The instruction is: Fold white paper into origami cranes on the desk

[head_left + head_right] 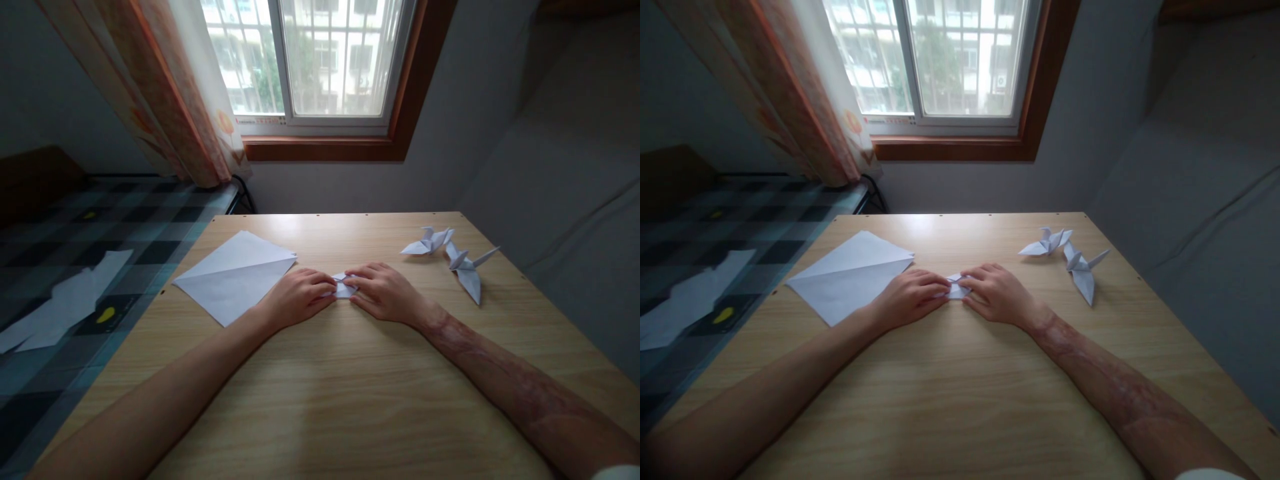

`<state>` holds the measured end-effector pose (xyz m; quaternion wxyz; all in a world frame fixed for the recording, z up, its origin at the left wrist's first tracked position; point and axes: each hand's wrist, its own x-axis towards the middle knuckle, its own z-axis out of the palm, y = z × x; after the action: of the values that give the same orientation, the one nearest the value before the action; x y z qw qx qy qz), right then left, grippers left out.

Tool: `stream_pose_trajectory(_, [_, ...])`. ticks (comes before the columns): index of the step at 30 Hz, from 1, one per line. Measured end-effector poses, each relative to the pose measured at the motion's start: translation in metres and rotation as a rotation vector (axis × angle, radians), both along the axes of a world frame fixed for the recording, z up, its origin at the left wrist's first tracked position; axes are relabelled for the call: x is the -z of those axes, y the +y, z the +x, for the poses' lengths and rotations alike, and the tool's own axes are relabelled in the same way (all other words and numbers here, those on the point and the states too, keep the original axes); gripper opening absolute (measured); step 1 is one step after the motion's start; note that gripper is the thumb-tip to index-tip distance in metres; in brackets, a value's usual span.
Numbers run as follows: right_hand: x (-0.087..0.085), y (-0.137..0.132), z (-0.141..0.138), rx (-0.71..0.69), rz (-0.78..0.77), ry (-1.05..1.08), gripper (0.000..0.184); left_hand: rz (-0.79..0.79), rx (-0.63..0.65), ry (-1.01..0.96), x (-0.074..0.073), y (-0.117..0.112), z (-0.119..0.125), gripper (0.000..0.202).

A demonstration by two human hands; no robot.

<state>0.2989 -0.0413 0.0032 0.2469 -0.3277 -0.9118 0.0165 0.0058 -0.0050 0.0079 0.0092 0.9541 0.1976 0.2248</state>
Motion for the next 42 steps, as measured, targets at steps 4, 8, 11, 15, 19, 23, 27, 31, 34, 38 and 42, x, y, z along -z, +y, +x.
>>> stream_pose_trajectory(4, [0.003, 0.002, -0.001, 0.005, 0.013, 0.007, 0.025, 0.042, 0.020, 0.019, -0.001, -0.002, 0.000, 0.026])
stream_pose_trajectory(8, [0.005, 0.002, -0.002, 0.010, 0.023, 0.017, 0.024, 0.050, 0.007, 0.021, -0.002, -0.003, 0.002, 0.027])
stream_pose_trajectory(11, [0.006, 0.002, -0.002, 0.027, 0.040, 0.006, 0.020, 0.048, -0.017, 0.013, -0.001, -0.003, 0.002, 0.025])
stream_pose_trajectory(15, [0.010, 0.004, -0.003, 0.042, 0.071, 0.025, 0.017, 0.039, -0.028, 0.006, -0.003, -0.004, 0.003, 0.022])
stream_pose_trajectory(19, [0.014, 0.006, -0.003, 0.045, 0.060, 0.076, 0.016, -0.001, -0.043, -0.026, -0.004, -0.005, 0.005, 0.019])
stream_pose_trajectory(23, [0.014, 0.006, -0.004, 0.045, 0.047, 0.112, 0.015, -0.015, -0.048, -0.045, -0.002, -0.003, 0.004, 0.021])
stream_pose_trajectory(27, [0.012, 0.004, -0.006, 0.059, 0.015, 0.148, 0.016, -0.041, -0.043, -0.048, -0.001, -0.002, 0.002, 0.022])
stream_pose_trajectory(31, [0.010, 0.003, -0.006, 0.032, -0.028, 0.177, 0.025, -0.077, -0.033, -0.078, -0.003, -0.002, 0.002, 0.020])
stream_pose_trajectory(34, [0.011, 0.004, -0.006, 0.016, -0.059, 0.206, 0.021, -0.103, -0.009, -0.099, -0.004, -0.002, 0.003, 0.019])
stream_pose_trajectory(38, [0.012, 0.005, -0.004, 0.065, -0.111, 0.289, 0.016, -0.140, -0.003, -0.079, -0.006, -0.002, 0.003, 0.049])
stream_pose_trajectory(42, [0.008, 0.002, -0.004, 0.120, -0.161, 0.337, 0.015, -0.170, -0.002, -0.080, -0.003, 0.001, 0.002, 0.029])
